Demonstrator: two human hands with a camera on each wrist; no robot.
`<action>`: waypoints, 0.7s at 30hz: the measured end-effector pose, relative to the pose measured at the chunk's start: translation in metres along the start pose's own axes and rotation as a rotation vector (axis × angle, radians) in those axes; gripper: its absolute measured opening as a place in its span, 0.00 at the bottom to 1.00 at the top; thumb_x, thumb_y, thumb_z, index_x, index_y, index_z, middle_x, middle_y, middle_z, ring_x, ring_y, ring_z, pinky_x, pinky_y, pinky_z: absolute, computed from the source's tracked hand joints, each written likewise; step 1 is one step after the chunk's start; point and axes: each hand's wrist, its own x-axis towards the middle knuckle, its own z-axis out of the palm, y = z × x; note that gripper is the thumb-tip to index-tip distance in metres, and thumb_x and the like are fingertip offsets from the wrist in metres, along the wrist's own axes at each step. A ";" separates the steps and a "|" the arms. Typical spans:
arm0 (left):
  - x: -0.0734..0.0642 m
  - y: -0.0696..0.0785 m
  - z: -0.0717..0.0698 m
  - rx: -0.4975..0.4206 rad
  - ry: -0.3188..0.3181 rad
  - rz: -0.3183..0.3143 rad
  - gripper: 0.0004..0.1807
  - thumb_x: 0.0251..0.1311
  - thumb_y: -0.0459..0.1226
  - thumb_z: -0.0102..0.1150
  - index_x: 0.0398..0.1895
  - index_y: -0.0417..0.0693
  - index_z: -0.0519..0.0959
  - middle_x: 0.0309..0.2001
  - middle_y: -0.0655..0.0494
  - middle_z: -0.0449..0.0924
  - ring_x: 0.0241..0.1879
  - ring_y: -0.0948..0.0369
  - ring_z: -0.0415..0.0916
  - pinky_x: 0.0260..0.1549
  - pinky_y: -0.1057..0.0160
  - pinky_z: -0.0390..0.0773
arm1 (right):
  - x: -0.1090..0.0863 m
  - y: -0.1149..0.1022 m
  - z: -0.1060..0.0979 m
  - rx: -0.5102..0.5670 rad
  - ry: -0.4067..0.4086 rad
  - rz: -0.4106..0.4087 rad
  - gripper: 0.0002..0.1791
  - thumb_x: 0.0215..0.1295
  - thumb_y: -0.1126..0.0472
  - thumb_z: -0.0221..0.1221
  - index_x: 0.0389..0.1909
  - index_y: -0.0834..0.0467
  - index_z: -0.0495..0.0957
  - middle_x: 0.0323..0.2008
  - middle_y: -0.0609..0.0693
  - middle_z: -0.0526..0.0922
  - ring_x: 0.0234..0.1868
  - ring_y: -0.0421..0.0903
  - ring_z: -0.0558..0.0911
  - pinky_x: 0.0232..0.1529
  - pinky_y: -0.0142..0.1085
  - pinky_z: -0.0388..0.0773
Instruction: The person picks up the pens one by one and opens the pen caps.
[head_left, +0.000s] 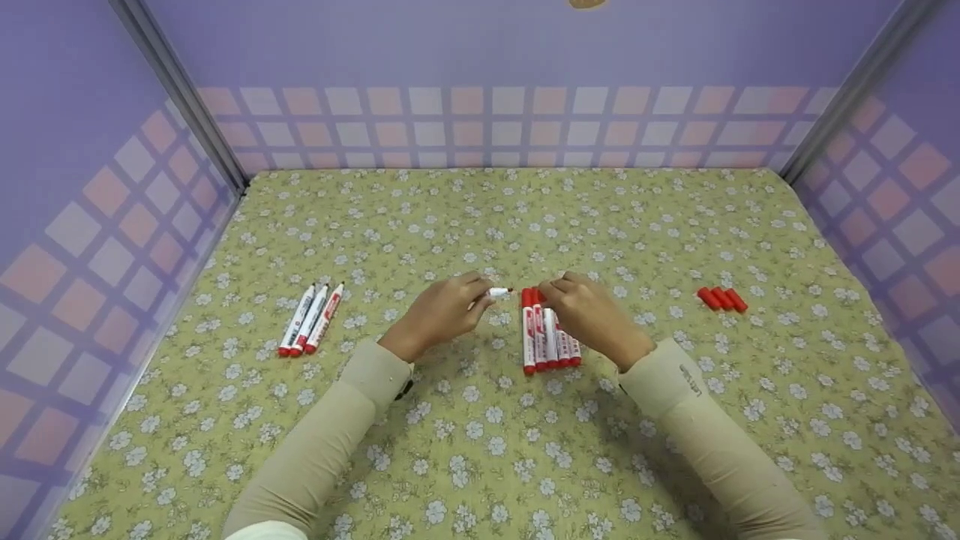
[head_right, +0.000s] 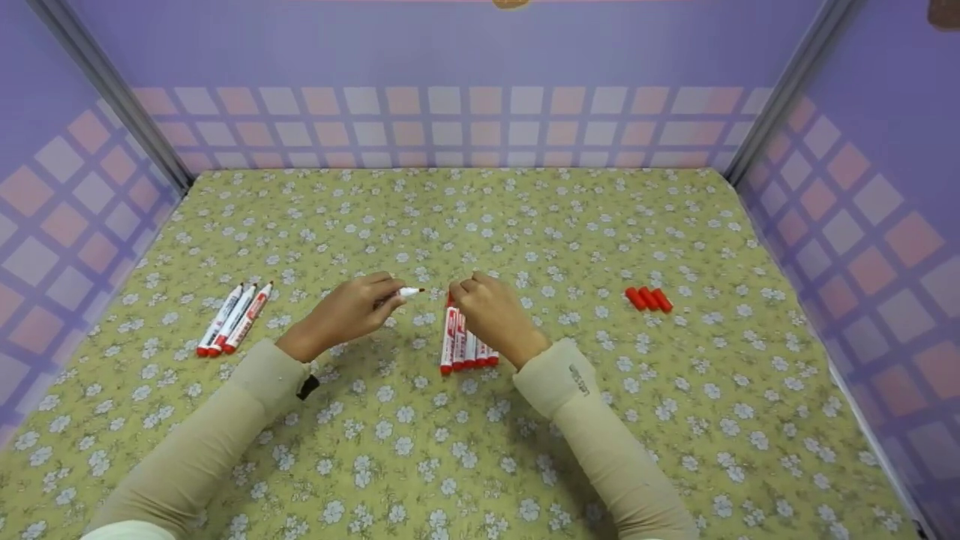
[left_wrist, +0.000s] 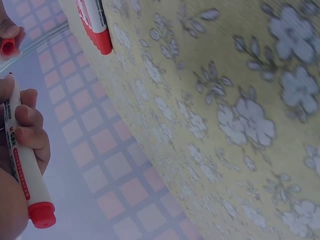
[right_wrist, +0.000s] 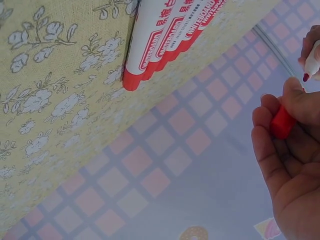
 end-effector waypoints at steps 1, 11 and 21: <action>-0.001 -0.002 -0.001 -0.005 0.002 -0.007 0.14 0.70 0.39 0.51 0.49 0.41 0.81 0.43 0.49 0.80 0.34 0.60 0.79 0.33 0.62 0.79 | 0.000 0.000 0.000 -0.003 -0.002 0.000 0.08 0.59 0.72 0.62 0.39 0.63 0.83 0.35 0.55 0.87 0.33 0.48 0.82 0.35 0.36 0.81; -0.015 -0.019 -0.005 -0.076 -0.024 -0.161 0.16 0.71 0.40 0.50 0.52 0.39 0.80 0.39 0.48 0.79 0.33 0.59 0.77 0.32 0.61 0.77 | -0.001 -0.001 0.002 -0.031 -0.034 0.009 0.08 0.60 0.69 0.63 0.40 0.62 0.83 0.35 0.54 0.87 0.33 0.48 0.82 0.35 0.36 0.82; -0.033 -0.043 -0.014 -0.180 -0.011 -0.368 0.18 0.71 0.41 0.49 0.56 0.39 0.77 0.43 0.46 0.77 0.35 0.57 0.76 0.34 0.58 0.77 | -0.003 -0.002 0.003 -0.008 -0.059 0.022 0.08 0.58 0.69 0.64 0.39 0.61 0.81 0.35 0.53 0.87 0.33 0.48 0.82 0.32 0.36 0.81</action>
